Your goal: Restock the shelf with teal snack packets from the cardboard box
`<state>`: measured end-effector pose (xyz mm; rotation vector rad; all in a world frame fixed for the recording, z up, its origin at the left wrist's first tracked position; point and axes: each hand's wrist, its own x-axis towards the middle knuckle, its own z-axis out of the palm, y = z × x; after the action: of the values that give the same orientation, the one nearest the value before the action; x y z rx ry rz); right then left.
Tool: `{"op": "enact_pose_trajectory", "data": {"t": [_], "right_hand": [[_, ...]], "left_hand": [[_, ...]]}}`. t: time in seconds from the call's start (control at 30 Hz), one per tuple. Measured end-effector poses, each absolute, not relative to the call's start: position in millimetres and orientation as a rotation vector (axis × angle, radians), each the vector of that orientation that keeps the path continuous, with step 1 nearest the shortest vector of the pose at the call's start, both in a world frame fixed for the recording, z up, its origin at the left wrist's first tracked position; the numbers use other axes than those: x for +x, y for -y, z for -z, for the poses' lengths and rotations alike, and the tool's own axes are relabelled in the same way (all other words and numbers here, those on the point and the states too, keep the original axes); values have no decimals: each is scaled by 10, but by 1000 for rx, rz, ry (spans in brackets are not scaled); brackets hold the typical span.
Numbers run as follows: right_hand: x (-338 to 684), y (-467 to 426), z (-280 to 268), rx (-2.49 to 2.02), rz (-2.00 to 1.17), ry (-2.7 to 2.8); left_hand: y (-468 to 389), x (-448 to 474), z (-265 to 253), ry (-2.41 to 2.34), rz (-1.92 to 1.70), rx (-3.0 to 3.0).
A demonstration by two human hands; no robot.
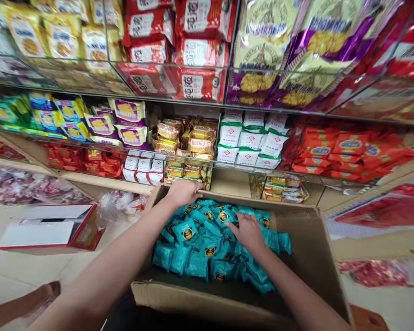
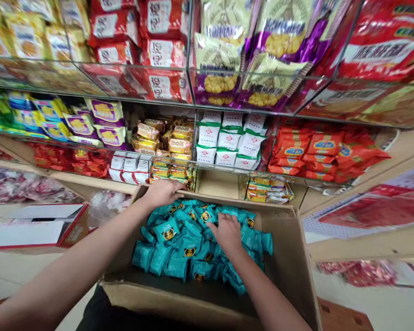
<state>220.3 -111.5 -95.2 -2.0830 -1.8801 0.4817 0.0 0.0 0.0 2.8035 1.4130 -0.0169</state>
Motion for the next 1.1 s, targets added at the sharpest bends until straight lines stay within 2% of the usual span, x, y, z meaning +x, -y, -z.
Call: {"op": "enact_pose_trajectory", "data": {"t": [0.17, 0.33, 0.4, 0.57, 0.7, 0.87, 1.0, 1.1], "right_hand": [[2076, 1145, 868, -1990, -455, 1842], [2227, 1392, 362, -1657, -558, 1885], [2262, 1504, 154, -1532, -685, 1797], [2224, 1626, -122, -1370, -991, 1250], [2178, 1590, -163, -1354, -958, 1078], [2099, 1575, -186, -1298, -916, 1202], [1974, 1639, -119, -1192, -1083, 846], [1928, 1679, -65, -1120, -1233, 742]], "left_hand": [[98, -3, -76, -1372, -54, 2743], [641, 172, -371, -840, -527, 2672], [897, 290, -427, -729, -540, 2493], [1166, 557, -356, -843, -661, 1731], [1189, 664, -321, -847, -789, 1256], [1246, 776, -407, -898, -886, 1304], [1259, 869, -351, -1074, -1139, 1341], [1242, 878, -259, -1183, -1166, 1372]]}}
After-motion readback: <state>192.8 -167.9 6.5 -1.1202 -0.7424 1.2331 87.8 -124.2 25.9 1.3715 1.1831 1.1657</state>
